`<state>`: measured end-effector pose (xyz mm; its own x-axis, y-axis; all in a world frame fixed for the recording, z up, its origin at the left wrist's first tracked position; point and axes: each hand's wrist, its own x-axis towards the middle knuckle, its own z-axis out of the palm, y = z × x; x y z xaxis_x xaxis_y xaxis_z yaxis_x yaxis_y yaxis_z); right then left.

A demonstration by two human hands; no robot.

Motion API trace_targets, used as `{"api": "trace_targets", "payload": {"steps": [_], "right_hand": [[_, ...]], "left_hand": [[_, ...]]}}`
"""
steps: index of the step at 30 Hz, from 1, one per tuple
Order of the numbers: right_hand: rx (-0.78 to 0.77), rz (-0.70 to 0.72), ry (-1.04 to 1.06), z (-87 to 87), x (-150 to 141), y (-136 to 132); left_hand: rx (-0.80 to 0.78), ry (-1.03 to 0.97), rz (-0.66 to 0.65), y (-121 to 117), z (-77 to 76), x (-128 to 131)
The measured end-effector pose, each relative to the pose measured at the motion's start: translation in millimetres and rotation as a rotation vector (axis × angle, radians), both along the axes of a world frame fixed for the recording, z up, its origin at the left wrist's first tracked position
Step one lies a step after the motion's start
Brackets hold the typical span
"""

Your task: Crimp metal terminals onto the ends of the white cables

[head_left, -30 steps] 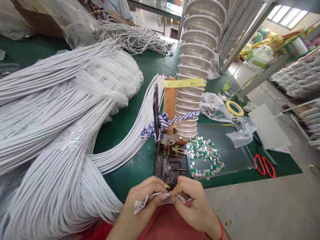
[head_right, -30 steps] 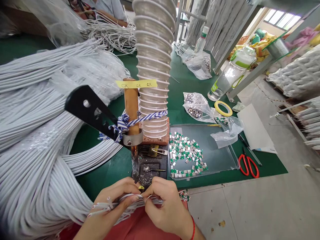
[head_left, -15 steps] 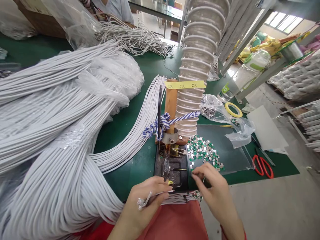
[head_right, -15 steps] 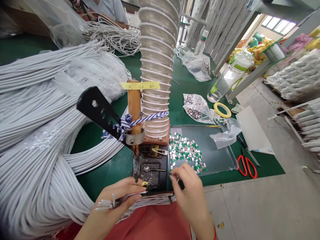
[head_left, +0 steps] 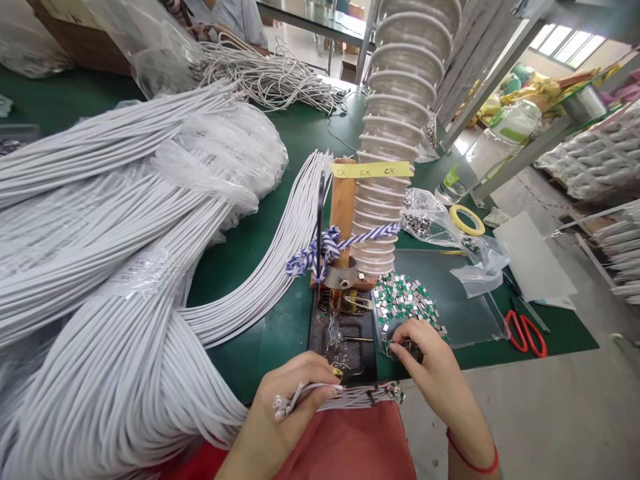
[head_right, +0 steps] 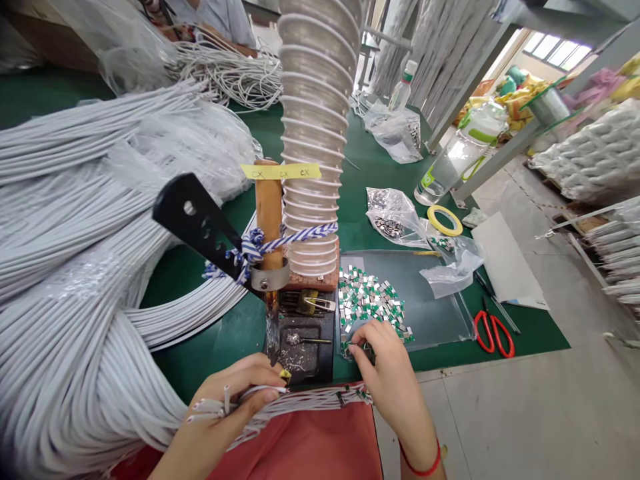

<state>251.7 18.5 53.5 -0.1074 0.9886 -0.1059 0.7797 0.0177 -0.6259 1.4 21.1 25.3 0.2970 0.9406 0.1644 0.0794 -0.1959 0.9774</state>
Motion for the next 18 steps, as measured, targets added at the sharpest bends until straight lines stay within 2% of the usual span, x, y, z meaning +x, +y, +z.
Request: {"api": "trace_targets", "payload": {"steps": [9,13,18], "right_hand": [[0.083,-0.141,0.001,-6.6,4.1,-5.0],[0.093,-0.187,0.055,-9.9,6.0,-5.3],[0.094,-0.224,0.193,-5.1,2.3,-7.7]], "left_hand": [[-0.011,0.031,-0.024,0.8,4.4,0.0],[-0.009,0.051,-0.039,1.4,4.8,1.2],[-0.019,0.086,-0.037,1.2,7.9,0.2]]}}
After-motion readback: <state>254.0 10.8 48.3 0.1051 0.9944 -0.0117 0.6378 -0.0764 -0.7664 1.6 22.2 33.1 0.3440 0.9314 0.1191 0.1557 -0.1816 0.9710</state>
